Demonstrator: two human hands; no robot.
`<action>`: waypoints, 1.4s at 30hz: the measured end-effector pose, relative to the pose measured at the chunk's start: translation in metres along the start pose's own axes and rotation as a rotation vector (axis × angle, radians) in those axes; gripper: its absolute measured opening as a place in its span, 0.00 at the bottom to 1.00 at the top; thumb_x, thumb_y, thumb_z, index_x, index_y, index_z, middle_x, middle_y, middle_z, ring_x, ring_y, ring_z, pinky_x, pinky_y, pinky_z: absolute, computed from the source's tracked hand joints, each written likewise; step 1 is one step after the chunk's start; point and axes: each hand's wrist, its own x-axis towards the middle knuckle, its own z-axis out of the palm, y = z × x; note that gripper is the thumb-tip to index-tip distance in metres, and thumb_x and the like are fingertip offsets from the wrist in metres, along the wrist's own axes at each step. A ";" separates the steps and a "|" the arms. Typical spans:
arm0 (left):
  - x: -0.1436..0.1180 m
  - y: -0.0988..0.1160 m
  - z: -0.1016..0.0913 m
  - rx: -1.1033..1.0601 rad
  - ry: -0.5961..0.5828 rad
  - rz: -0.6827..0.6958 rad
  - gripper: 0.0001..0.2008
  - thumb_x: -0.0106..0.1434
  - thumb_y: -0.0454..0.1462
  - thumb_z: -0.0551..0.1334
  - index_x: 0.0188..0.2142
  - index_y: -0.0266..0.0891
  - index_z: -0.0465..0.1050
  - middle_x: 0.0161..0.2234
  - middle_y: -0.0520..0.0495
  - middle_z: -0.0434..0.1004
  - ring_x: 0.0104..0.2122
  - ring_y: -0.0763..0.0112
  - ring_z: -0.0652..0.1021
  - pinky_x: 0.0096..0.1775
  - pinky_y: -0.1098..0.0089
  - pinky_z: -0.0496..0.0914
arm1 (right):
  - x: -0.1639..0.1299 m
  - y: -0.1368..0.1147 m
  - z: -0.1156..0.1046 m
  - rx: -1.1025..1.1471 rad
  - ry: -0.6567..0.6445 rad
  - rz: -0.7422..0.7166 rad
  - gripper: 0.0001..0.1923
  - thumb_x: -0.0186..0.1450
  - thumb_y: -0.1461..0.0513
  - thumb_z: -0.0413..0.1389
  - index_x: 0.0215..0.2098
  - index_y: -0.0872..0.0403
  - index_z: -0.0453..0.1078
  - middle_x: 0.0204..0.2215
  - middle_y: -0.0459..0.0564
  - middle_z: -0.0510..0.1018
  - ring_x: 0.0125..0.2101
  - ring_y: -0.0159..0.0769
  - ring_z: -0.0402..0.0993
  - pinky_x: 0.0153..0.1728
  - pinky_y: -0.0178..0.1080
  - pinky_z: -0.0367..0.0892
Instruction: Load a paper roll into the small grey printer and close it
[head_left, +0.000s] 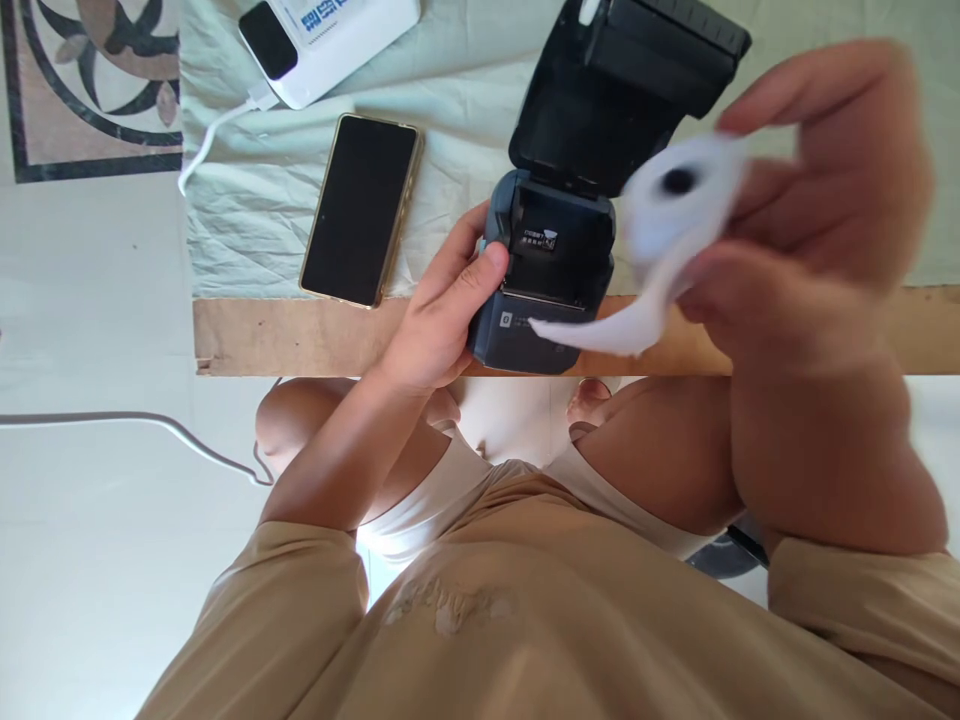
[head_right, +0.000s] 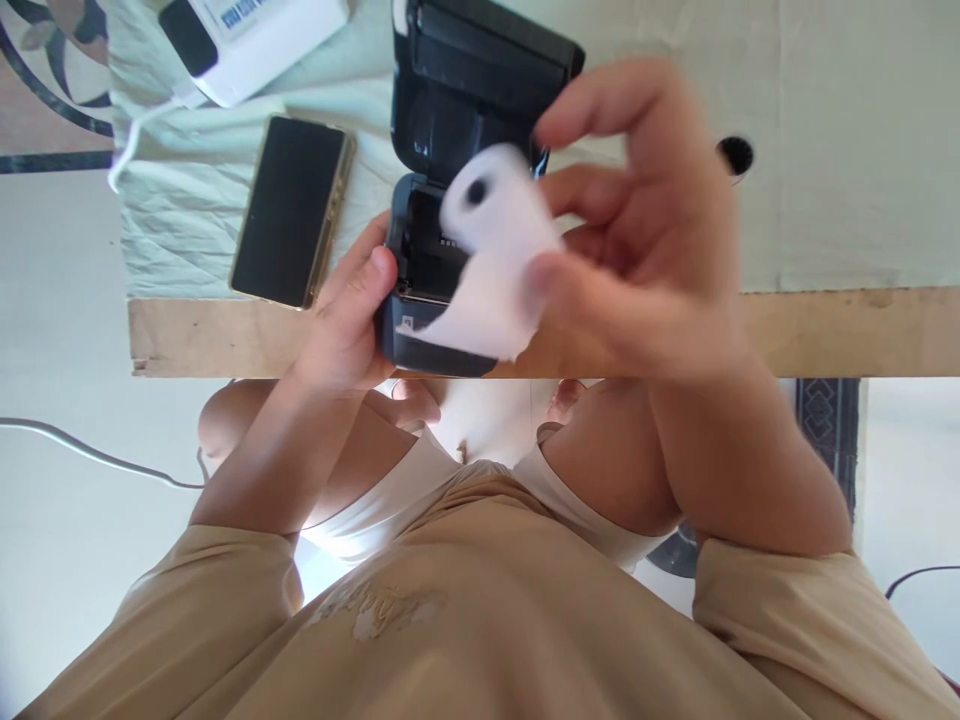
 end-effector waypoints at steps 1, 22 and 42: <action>0.001 -0.002 0.000 -0.027 0.005 -0.005 0.15 0.74 0.53 0.70 0.52 0.49 0.82 0.50 0.47 0.88 0.58 0.55 0.83 0.46 0.63 0.78 | 0.003 0.010 -0.007 0.203 0.063 0.015 0.27 0.62 0.37 0.70 0.56 0.34 0.79 0.36 0.41 0.80 0.30 0.35 0.81 0.21 0.38 0.65; 0.006 -0.007 -0.001 -0.045 0.038 0.023 0.23 0.69 0.57 0.75 0.52 0.45 0.83 0.56 0.47 0.88 0.73 0.47 0.78 0.59 0.59 0.84 | -0.013 0.045 -0.025 -0.770 -0.096 0.029 0.24 0.68 0.54 0.69 0.59 0.48 0.72 0.49 0.53 0.84 0.39 0.41 0.79 0.44 0.52 0.78; 0.004 -0.003 0.000 -0.026 0.059 -0.008 0.24 0.69 0.57 0.75 0.53 0.45 0.83 0.50 0.47 0.89 0.64 0.50 0.85 0.44 0.67 0.85 | 0.003 0.062 -0.070 -0.424 0.383 0.470 0.44 0.57 0.72 0.68 0.68 0.40 0.65 0.49 0.49 0.74 0.42 0.39 0.77 0.38 0.47 0.73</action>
